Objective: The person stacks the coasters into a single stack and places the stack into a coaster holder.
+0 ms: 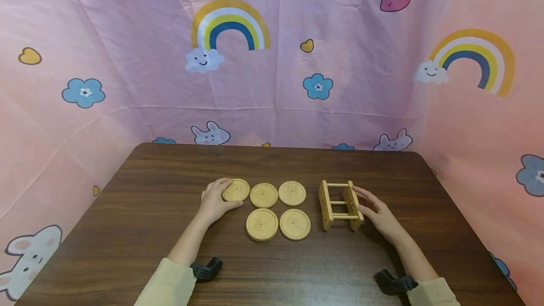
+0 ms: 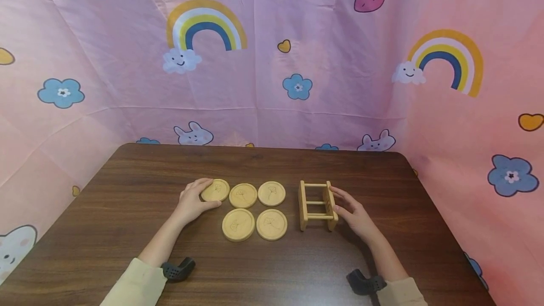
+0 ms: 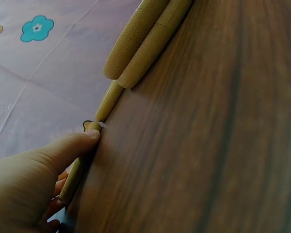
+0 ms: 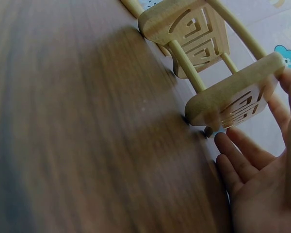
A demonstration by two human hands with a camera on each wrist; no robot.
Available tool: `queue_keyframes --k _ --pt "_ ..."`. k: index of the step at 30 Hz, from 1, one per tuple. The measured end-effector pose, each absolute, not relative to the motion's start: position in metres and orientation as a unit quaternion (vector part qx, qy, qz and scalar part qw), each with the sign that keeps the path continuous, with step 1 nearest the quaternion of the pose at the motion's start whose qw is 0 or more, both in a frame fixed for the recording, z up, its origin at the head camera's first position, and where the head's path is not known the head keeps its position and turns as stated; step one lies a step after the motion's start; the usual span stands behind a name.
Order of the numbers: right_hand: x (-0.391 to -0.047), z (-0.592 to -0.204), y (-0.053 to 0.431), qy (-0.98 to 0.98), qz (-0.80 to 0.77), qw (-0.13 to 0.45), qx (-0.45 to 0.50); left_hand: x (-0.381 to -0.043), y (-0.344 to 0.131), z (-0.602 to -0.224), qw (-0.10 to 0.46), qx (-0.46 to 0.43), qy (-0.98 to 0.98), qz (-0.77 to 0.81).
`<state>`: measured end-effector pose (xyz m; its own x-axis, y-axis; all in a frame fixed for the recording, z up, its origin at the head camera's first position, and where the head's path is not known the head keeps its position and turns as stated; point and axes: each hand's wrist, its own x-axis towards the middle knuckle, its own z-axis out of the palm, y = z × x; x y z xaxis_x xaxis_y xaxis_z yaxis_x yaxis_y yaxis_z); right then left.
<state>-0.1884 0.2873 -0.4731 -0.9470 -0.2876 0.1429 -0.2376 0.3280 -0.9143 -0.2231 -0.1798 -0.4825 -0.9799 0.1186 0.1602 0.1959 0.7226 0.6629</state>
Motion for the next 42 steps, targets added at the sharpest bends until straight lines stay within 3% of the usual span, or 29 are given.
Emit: queue_keyframes --k 30,42 --pt "-0.189 -0.474 0.289 0.809 -0.564 0.027 -0.164 -0.219 -0.178 -0.481 0.101 -0.074 -0.892 -0.434" --pt "-0.188 -0.473 0.289 0.820 -0.548 0.015 -0.164 -0.202 -0.164 -0.476 0.128 -0.104 -0.875 -0.454"
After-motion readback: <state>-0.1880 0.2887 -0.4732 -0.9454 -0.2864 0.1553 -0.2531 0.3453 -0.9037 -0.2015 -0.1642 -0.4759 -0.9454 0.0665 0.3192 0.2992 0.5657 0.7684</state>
